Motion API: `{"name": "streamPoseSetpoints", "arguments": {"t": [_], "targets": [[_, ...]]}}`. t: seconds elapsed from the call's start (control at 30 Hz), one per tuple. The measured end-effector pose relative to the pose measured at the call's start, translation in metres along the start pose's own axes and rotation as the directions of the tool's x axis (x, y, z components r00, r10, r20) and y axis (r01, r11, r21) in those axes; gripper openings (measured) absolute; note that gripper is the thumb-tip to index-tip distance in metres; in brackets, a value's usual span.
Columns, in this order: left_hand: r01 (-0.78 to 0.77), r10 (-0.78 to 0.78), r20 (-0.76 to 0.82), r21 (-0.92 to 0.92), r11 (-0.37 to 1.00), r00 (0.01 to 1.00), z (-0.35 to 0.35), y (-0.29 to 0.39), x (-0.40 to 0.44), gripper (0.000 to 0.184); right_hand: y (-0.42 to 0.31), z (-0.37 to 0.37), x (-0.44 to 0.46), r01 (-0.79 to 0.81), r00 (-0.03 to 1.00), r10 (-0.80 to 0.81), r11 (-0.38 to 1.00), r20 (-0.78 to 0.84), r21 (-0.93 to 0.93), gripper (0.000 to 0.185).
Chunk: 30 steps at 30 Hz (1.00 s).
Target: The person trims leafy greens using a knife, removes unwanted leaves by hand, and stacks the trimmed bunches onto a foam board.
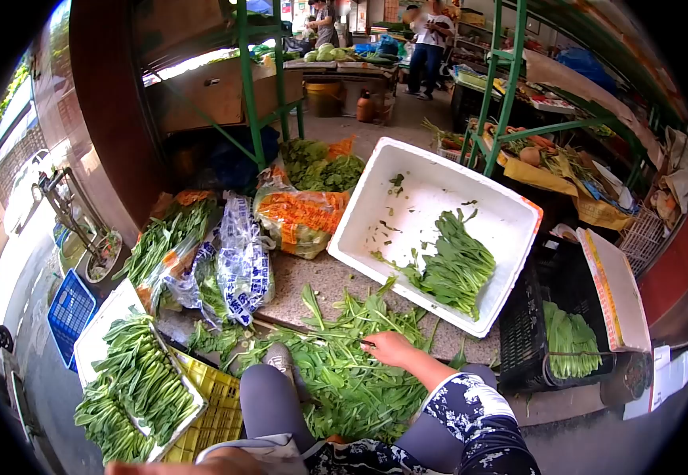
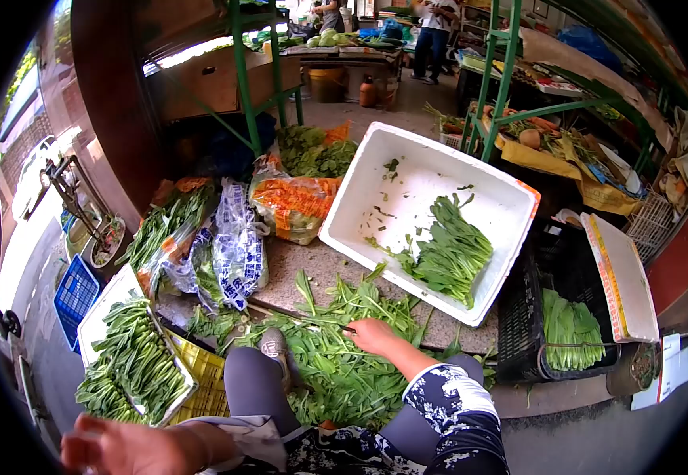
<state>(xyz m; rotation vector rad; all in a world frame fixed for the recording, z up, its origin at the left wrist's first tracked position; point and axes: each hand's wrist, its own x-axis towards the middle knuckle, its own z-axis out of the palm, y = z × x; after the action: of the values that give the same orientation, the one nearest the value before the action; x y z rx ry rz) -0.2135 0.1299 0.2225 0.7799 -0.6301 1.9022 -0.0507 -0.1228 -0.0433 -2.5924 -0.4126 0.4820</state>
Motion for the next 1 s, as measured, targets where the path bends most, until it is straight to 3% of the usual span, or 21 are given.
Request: {"name": "streamPoseSetpoints", "arguments": {"t": [0.03,0.07,0.1,0.13,0.2,0.23,0.37,0.47,0.5,0.53,0.57,0.6,0.63,0.7,0.77,0.83,0.9,0.97,1.0], "targets": [[0.183,-0.186,-0.059,-0.044,0.982,0.981,0.002,-0.007,-0.024,0.026,0.001,-0.004,0.001,0.009,1.0,-0.009,1.0,0.007,-0.003,0.031],[0.351,-0.339,0.095,-0.176,0.92,0.936,-0.021,-0.016,-0.049,0.037,0.001,-0.006,-0.001,-0.017,0.999,0.018,1.0,0.042,-0.018,0.033],[0.449,-0.443,0.265,0.041,0.893,0.856,-0.007,-0.03,-0.073,0.03,0.002,-0.004,-0.006,-0.052,0.995,0.054,0.998,0.08,-0.026,0.036],[0.581,-0.577,0.436,0.142,0.802,0.691,-0.007,-0.042,-0.092,0.026,0.006,-0.003,-0.01,-0.022,0.997,0.023,1.0,0.074,-0.011,0.039],[0.594,-0.695,0.705,0.499,0.63,0.144,-0.003,-0.066,-0.12,0.021,0.015,-0.002,-0.018,-0.046,0.994,0.052,0.997,0.097,-0.06,0.04],[0.599,-0.673,0.739,0.536,0.595,0.008,0.0,-0.074,-0.138,0.021,0.016,-0.008,-0.027,-0.076,0.992,0.077,0.997,0.104,-0.02,0.038],[0.482,-0.509,0.854,0.491,0.725,-0.105,0.0,-0.098,-0.199,0.015,0.039,-0.006,-0.053,-0.23,0.954,0.239,0.971,0.18,-0.069,0.034],[0.441,-0.463,0.834,0.551,0.709,-0.299,-0.008,-0.117,-0.244,0.019,0.054,-0.015,-0.071,-0.359,0.917,0.354,0.933,0.183,-0.007,0.031],[0.46,-0.464,0.834,0.551,0.696,-0.297,-0.017,-0.122,-0.257,0.019,0.065,-0.013,-0.075,-0.375,0.909,0.372,0.927,0.188,-0.02,0.031],[0.312,-0.401,0.824,0.534,0.786,-0.4,-0.028,-0.123,-0.267,0.024,0.08,-0.005,-0.082,-0.374,0.922,0.373,0.927,0.107,-0.015,0.03],[0.161,-0.348,0.788,0.484,0.86,-0.507,-0.037,-0.123,-0.272,0.029,0.084,-0.008,-0.087,-0.369,0.929,0.369,0.929,0.028,-0.008,0.028],[0.125,-0.259,0.712,0.438,0.89,-0.653,-0.042,-0.126,-0.274,0.039,0.091,-0.017,-0.091,-0.441,0.897,0.437,0.894,0.063,0.083,0.024],[0.129,-0.262,0.714,0.443,0.887,-0.649,-0.045,-0.125,-0.278,0.039,0.105,-0.025,-0.09,-0.443,0.896,0.439,0.894,0.064,0.074,0.024],[0.12,-0.233,0.476,0.6,0.791,-0.848,-0.052,-0.122,-0.289,0.042,0.138,-0.041,-0.086,-0.431,0.868,0.487,0.835,-0.095,0.343,0.022],[0.125,-0.189,0.449,0.582,0.804,-0.873,-0.045,-0.121,-0.297,0.045,0.15,-0.084,-0.07,-0.568,0.71,0.673,0.721,-0.206,0.397,0.023],[0.17,-0.166,0.445,0.622,0.765,-0.88,-0.041,-0.122,-0.306,0.045,0.206,-0.096,-0.042,-0.448,0.632,0.607,0.793,-0.481,0.413,0.025],[0.173,-0.194,0.47,0.629,0.758,-0.861,-0.045,-0.123,-0.317,0.044,0.243,-0.119,-0.015,-0.465,0.528,0.619,0.784,-0.581,0.412,0.031],[0.173,-0.223,0.553,0.574,0.8,-0.803,-0.036,-0.128,-0.32,0.04,0.271,-0.138,0.009,-0.644,0.463,0.609,0.731,-0.644,0.227,0.042],[0.254,-0.269,0.607,0.636,0.729,-0.748,-0.029,-0.13,-0.321,0.035,0.283,-0.144,0.019,-0.69,0.426,0.616,0.695,-0.662,0.202,0.046]]}}
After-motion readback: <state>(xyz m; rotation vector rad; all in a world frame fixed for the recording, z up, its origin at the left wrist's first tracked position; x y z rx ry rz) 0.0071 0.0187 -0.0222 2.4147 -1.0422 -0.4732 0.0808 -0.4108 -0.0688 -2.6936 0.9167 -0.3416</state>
